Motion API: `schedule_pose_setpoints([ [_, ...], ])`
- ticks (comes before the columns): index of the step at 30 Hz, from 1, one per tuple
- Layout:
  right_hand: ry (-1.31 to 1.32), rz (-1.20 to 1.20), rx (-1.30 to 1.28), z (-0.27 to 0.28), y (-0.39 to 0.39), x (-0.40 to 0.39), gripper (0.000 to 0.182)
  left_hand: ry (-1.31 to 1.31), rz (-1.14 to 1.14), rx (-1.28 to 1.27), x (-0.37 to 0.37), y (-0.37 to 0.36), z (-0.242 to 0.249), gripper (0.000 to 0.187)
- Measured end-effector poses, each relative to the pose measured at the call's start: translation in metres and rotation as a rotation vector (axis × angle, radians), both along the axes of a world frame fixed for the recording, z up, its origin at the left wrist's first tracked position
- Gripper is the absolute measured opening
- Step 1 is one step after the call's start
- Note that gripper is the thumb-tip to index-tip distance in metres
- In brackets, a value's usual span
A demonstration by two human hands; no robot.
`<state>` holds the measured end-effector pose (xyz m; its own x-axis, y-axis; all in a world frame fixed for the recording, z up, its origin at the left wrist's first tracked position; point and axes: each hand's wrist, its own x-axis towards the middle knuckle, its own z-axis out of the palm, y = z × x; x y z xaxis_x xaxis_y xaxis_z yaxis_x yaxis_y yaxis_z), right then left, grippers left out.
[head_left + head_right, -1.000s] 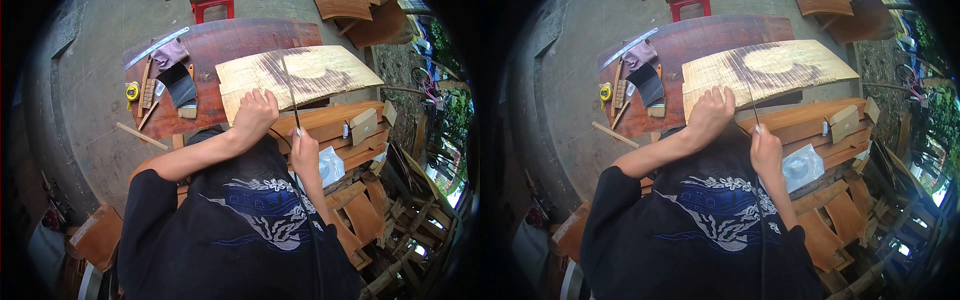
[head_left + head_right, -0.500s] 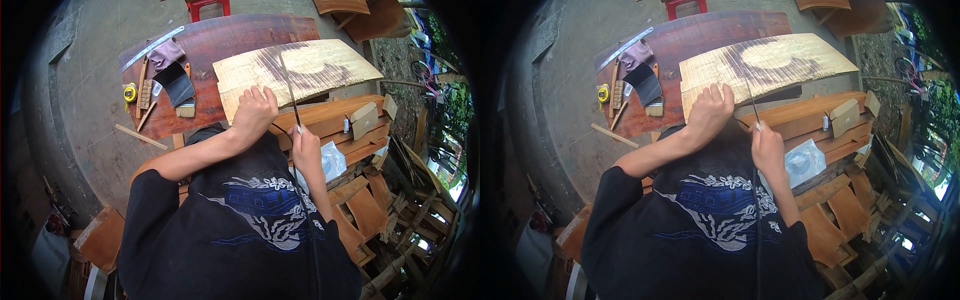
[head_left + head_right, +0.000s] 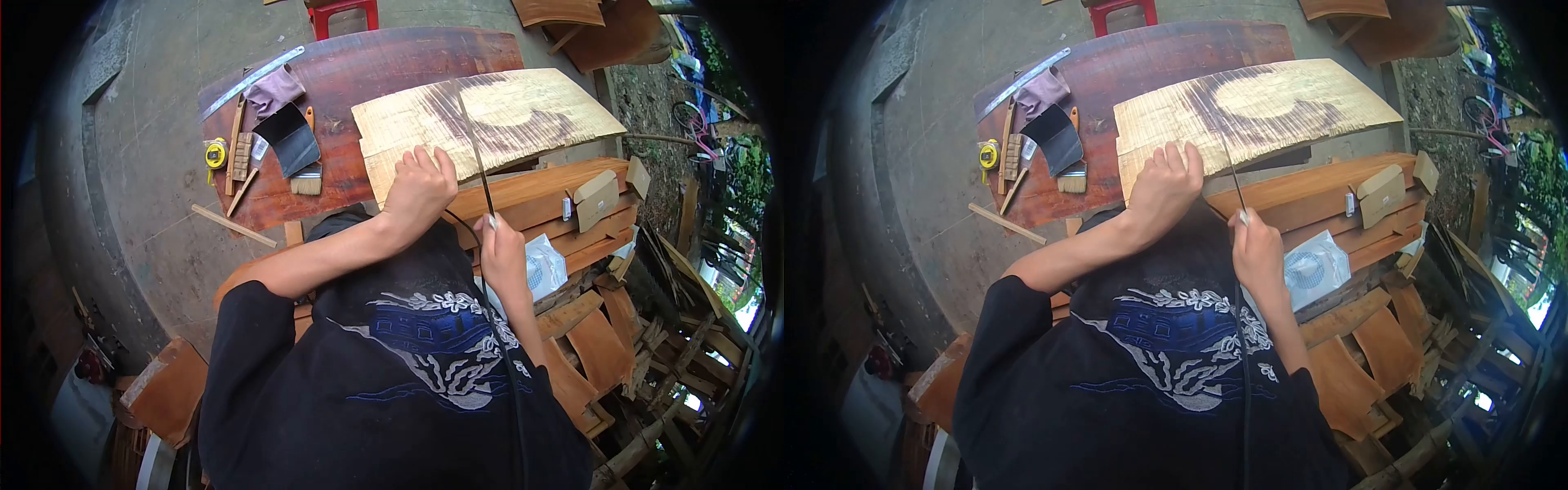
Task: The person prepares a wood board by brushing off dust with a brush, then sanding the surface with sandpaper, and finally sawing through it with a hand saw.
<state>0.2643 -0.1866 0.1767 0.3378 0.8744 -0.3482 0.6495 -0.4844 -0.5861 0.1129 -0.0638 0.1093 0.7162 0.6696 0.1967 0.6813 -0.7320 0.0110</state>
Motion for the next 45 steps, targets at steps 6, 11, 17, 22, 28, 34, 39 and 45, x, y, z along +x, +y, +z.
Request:
schedule_pose_setpoints([
  [6,-0.038,0.048,0.099,-0.014,0.032,0.001,0.024,-0.005,-0.011,0.040,0.002,-0.005,-0.003,0.043],
  [11,0.029,0.003,-0.058,0.002,0.004,0.006,0.024,0.002,0.004,0.016,0.003,-0.004,-0.002,0.044],
  [17,-0.018,0.025,0.080,-0.018,0.025,0.001,0.026,0.021,-0.029,0.017,0.001,-0.004,-0.006,0.047],
  [22,0.014,0.042,0.033,-0.011,0.009,0.008,0.028,0.026,-0.006,0.030,0.000,-0.006,-0.007,0.045],
  [28,0.007,0.008,-0.018,-0.006,0.002,0.004,0.023,0.025,-0.024,0.002,0.001,-0.004,-0.003,0.043],
  [34,-0.048,0.049,0.139,-0.032,0.024,0.008,0.031,0.016,-0.021,0.099,0.006,-0.007,-0.016,0.043],
  [39,0.050,0.015,-0.042,-0.005,-0.003,0.013,0.026,0.008,-0.018,0.096,0.004,-0.001,-0.016,0.043],
  [45,-0.032,0.042,0.127,-0.024,0.010,0.006,0.033,0.015,-0.044,0.099,0.005,0.000,-0.019,0.043],
])
